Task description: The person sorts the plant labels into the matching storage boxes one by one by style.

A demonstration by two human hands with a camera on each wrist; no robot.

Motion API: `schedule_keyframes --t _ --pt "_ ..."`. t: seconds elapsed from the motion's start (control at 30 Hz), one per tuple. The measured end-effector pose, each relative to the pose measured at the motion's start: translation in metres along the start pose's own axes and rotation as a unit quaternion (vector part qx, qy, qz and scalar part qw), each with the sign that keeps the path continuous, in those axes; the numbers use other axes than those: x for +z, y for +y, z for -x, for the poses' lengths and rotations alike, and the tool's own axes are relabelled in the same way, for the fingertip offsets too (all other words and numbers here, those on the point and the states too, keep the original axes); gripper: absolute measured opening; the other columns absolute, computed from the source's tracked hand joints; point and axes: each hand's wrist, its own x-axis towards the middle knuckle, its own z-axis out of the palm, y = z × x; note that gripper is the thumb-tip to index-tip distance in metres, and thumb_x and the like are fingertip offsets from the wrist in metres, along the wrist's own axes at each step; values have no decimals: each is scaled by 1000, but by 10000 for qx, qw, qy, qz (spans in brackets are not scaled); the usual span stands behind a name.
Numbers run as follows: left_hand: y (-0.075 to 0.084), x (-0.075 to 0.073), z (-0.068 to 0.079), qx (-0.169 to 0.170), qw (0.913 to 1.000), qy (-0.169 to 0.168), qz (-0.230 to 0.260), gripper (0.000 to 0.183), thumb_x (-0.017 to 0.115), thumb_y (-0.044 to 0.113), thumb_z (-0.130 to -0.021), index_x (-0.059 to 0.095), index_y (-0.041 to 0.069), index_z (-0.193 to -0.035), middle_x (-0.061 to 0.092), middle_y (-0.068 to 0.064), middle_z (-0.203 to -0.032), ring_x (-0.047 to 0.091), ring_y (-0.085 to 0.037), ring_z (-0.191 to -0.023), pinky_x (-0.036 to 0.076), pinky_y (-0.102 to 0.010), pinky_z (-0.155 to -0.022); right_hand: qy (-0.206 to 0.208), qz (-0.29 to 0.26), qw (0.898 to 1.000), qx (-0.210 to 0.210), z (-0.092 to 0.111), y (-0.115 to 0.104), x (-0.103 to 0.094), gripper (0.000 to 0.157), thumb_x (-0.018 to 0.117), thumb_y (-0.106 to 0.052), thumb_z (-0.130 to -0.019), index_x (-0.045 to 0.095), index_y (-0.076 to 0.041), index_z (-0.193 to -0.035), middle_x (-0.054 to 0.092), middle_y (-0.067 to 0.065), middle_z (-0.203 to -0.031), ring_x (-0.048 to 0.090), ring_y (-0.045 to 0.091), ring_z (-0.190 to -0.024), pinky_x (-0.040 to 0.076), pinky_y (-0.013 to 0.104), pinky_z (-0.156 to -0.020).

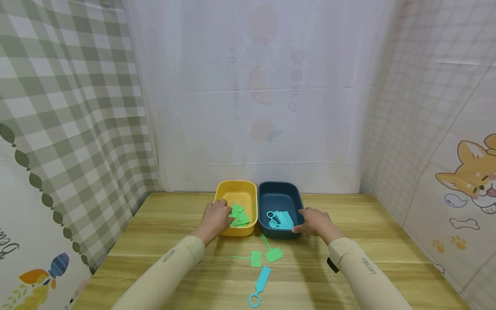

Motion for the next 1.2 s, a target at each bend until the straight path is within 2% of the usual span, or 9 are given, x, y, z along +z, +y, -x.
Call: schedule_keyframes --t 0.2,0.43,0.63,0.83,1.03,1.13,1.2 --pt "3 -3 5 245 9997 -22 -76 24 76 37 -88 77 16 -100 62 -1 -99 59 -24 -90 47 -41 -74 -9 11 10000 8 0 1 -1 78 77 -44 -84 52 6 -138 48 31 -139 50 48 -123 37 68 -95" --pt "8 -6 11 502 9987 25 -19 24 75 37 -88 76 16 -98 61 -1 -97 60 -25 -93 48 -43 -75 -17 23 10000 -7 -1 2 0 79 78 -44 -83 52 6 -137 49 31 -138 51 48 -122 38 68 -94" --pt "14 -9 18 709 9974 99 16 24 77 37 -86 77 16 -97 61 0 -97 59 -22 -91 47 -39 -71 -52 49 10000 21 -1 2 0 79 78 -45 -83 52 6 -138 49 31 -139 50 47 -123 38 68 -95" --pt "19 -8 23 839 9964 84 -1 21 78 36 -86 77 18 -97 61 2 -96 57 -20 -88 45 -36 -70 -60 59 10000 17 -2 1 0 79 78 -45 -83 52 6 -138 49 30 -138 51 47 -123 38 68 -95" --pt "24 -7 28 957 9954 74 -60 19 77 36 -87 76 19 -96 61 2 -96 57 -20 -89 47 -38 -73 -42 49 10000 18 -2 0 0 79 78 -45 -83 52 6 -138 50 30 -137 51 48 -122 39 68 -94" --pt "28 -5 30 1159 9932 43 37 18 78 34 -86 77 19 -96 63 1 -101 59 -20 -93 48 -40 -77 -32 61 10000 37 -2 0 1 79 78 -45 -83 52 6 -138 49 30 -138 51 48 -122 39 68 -94" --pt "31 -4 31 1447 9894 9 67 18 79 34 -85 77 21 -97 63 1 -106 59 -20 -96 49 -39 -79 -37 56 10000 57 -2 0 1 79 78 -45 -83 51 6 -138 49 30 -138 51 47 -122 38 68 -95"
